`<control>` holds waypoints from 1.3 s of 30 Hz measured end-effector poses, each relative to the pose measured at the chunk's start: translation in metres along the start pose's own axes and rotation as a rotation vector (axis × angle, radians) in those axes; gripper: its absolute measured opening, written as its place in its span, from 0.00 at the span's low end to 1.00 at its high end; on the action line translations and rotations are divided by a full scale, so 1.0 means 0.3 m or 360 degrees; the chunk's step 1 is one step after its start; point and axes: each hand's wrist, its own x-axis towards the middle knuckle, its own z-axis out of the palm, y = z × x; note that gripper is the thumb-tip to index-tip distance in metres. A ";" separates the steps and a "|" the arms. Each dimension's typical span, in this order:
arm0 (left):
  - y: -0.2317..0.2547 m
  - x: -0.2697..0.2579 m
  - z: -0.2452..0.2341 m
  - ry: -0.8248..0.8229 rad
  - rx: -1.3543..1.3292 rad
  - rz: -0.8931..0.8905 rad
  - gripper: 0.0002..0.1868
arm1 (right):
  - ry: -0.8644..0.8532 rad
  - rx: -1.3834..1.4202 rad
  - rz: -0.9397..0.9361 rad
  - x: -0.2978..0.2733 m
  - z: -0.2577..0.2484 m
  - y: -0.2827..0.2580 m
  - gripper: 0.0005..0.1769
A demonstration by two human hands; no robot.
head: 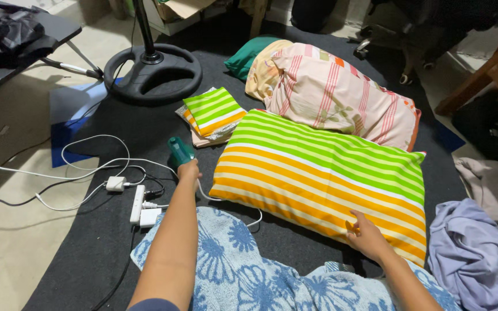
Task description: The person irons a striped pillowcase using a handheld steam iron. They smooth the fabric with their hands, move the iron across the surface, and flip the pillowcase to iron the other side.
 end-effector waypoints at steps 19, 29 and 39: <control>0.458 -1.025 -0.089 -0.0629 0.0237 0.1949 0.27 | -0.0338 0.2235 -0.0377 0.029 -0.171 -1.099 0.25; 0.252 -1.171 -0.095 -0.1500 0.0893 0.1359 0.47 | -0.0008 0.2462 0.0489 -0.030 -0.078 -0.884 0.12; 0.249 -0.976 -0.317 -0.0627 0.0891 0.1846 0.13 | -0.0057 0.2634 0.0237 -0.049 -0.130 -0.632 0.12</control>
